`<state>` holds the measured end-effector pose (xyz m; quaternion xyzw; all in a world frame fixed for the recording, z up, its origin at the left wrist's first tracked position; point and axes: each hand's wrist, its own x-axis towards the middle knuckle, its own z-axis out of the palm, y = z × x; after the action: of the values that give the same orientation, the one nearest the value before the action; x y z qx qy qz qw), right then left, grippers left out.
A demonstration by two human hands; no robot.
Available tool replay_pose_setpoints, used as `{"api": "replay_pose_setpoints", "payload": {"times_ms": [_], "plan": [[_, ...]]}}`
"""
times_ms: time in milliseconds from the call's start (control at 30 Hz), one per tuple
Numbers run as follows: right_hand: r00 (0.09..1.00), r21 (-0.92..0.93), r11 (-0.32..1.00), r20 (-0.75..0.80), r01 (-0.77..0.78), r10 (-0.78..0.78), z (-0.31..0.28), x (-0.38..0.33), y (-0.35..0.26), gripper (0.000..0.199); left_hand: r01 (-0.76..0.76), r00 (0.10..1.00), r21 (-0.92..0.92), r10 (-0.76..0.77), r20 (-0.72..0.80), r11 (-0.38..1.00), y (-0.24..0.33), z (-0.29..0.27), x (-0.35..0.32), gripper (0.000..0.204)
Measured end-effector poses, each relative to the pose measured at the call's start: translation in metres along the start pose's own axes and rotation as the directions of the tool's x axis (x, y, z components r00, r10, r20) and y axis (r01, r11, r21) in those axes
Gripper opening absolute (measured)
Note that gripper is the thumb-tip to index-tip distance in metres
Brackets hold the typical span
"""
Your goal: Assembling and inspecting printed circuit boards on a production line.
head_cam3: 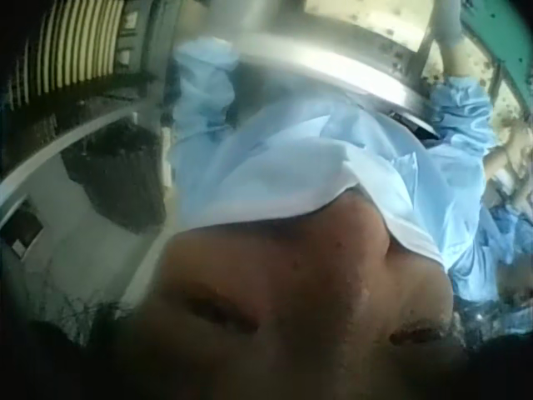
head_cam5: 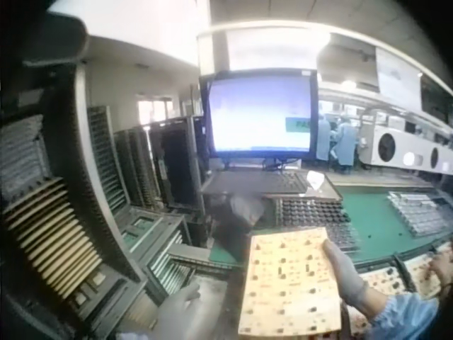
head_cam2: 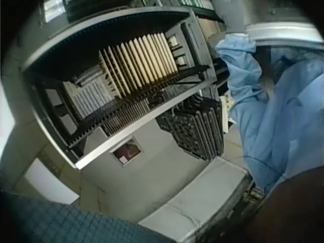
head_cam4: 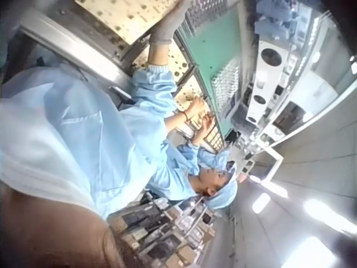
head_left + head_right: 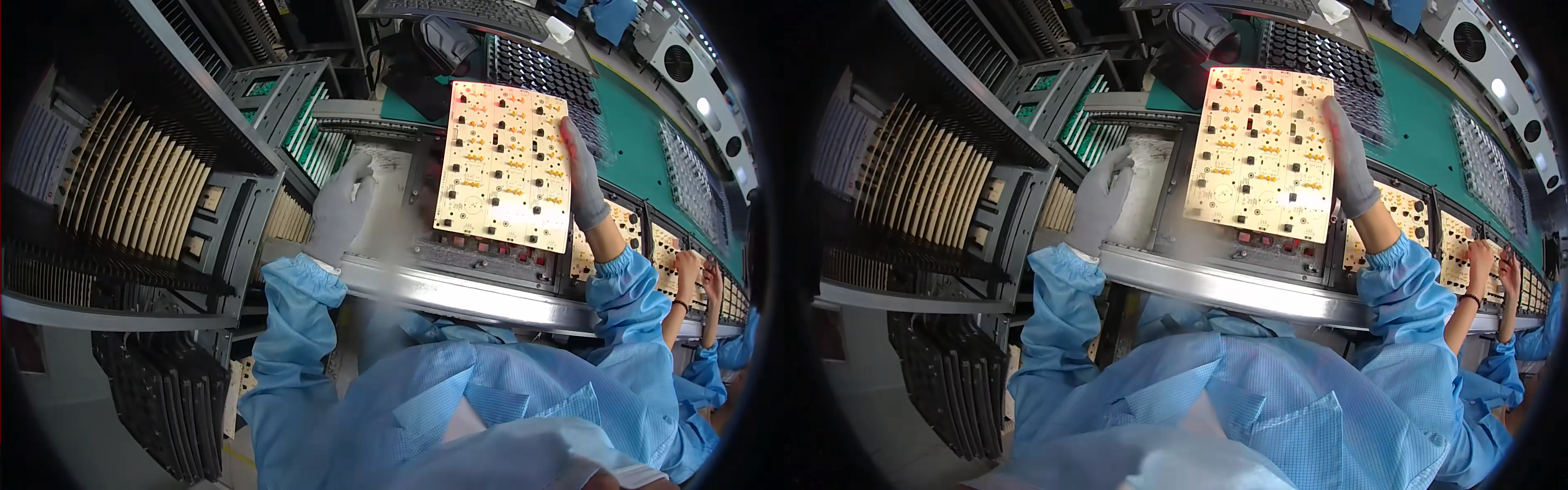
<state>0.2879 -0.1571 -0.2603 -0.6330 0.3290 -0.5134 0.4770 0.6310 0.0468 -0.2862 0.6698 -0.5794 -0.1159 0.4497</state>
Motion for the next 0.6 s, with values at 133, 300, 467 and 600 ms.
{"api": "replay_pose_setpoints", "payload": {"times_ms": [133, 300, 467, 600], "plan": [[0.885, 0.394, 0.797, 0.285, -0.457, 0.367, 0.01, 0.002, -0.03, 0.048, 0.065, 0.996, -0.297, -0.082, -0.043, 0.953, 0.009, 0.002, -0.004, 0.033], [0.709, 0.251, 0.698, 0.493, -0.671, 0.504, 0.009, 0.001, -0.038, 0.055, 0.618, 0.779, -0.75, -0.054, 0.625, 0.235, 0.1, -0.004, -0.013, 0.043], [0.75, -0.536, 0.831, 0.485, -0.153, 0.451, 0.025, -0.012, -0.078, 0.062, 0.744, 0.601, -0.573, 0.029, 0.798, 0.344, 0.117, 0.028, -0.061, 0.051], [0.8, -0.668, 0.743, 0.463, 0.032, 0.381, -0.008, -0.033, -0.095, 0.072, 0.799, 0.597, -0.6, -0.062, 0.8, -0.046, 0.135, 0.049, -0.089, 0.043]]}}
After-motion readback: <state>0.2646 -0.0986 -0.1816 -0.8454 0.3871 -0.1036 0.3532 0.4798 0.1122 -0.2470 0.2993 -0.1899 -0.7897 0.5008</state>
